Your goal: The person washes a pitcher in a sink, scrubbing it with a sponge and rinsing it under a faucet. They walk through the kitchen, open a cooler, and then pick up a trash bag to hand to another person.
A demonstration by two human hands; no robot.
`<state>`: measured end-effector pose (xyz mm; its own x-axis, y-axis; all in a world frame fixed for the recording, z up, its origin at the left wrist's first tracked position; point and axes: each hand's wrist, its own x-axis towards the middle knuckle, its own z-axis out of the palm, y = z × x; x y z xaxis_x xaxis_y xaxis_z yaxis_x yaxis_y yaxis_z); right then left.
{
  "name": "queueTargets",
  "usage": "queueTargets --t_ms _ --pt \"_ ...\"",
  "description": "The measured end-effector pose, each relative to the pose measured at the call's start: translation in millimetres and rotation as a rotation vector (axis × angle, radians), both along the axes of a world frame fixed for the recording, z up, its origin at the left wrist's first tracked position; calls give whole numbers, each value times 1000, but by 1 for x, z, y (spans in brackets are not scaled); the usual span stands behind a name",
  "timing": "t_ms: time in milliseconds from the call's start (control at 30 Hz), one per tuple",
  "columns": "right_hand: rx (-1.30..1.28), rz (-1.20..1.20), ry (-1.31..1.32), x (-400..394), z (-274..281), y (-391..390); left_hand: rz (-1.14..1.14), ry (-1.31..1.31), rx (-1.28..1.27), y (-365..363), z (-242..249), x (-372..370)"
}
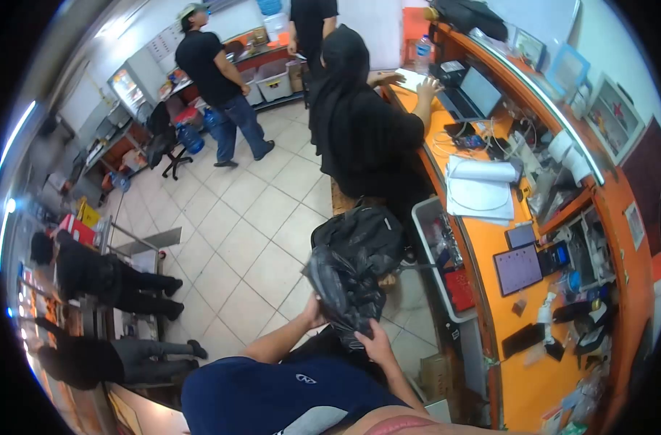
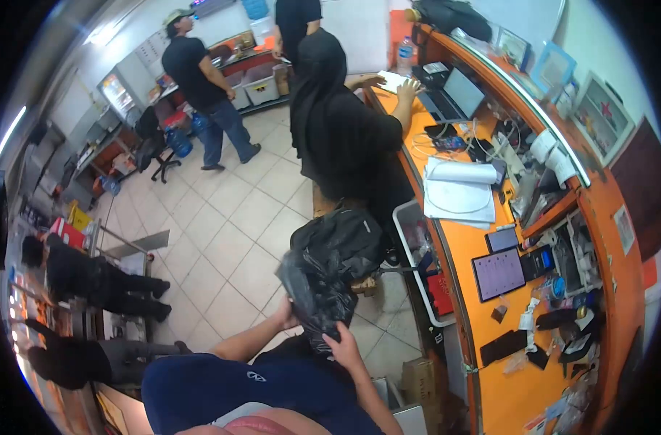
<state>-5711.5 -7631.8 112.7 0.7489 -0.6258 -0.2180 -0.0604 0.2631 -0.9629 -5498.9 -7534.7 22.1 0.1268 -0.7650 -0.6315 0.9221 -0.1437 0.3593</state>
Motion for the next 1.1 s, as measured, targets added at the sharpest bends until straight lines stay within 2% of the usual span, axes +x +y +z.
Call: queueTargets --t_ms 33,67,167,200,267,333,400,433,500,600,633,667,733,767,833,933,967,1067,1100 --pt "-166 204 85 5 13 -2 115 -60 -54 4 28 3" --pt "-180 233 90 10 26 -6 236 -53 -101 4 59 2" --pt "-401 668 115 32 76 -18 421 -41 -297 18 65 17" --pt "-407 689 121 37 86 -19 446 -62 -295 21 69 21" --pt "-408 907 12 52 101 -29 489 -117 -273 25 78 36" --pt "-431 974 38 78 137 -43 509 -154 -253 31 87 54" --pt "-472 649 375 109 163 -46 518 -195 -225 39 90 73" --pt "-476 660 381 130 174 -38 521 -212 -208 44 92 84" --pt "-967 385 -88 180 187 -11 528 -242 -177 54 93 110" --pt "-1133 420 -53 264 156 33 535 -287 -130 75 96 160" --pt "-1178 315 -58 290 143 46 536 -304 -115 83 99 180" --pt "-1192 317 -55 315 127 50 537 -319 -102 91 102 200" --pt "-744 241 -78 355 105 59 530 -354 -60 110 107 237" --pt "-745 245 -75 370 102 65 531 -366 -44 120 109 258" --pt "-504 245 -163 406 102 70 521 -409 -13 133 117 298" --pt "-398 125 -100 445 133 86 476 -428 37 153 120 350" --pt "-322 84 -223 465 133 87 469 -406 14 158 113 370" --pt "-300 31 -259 513 144 83 490 -383 -73 166 92 420" --pt "-309 38 -259 529 148 83 476 -443 67 171 79 437"
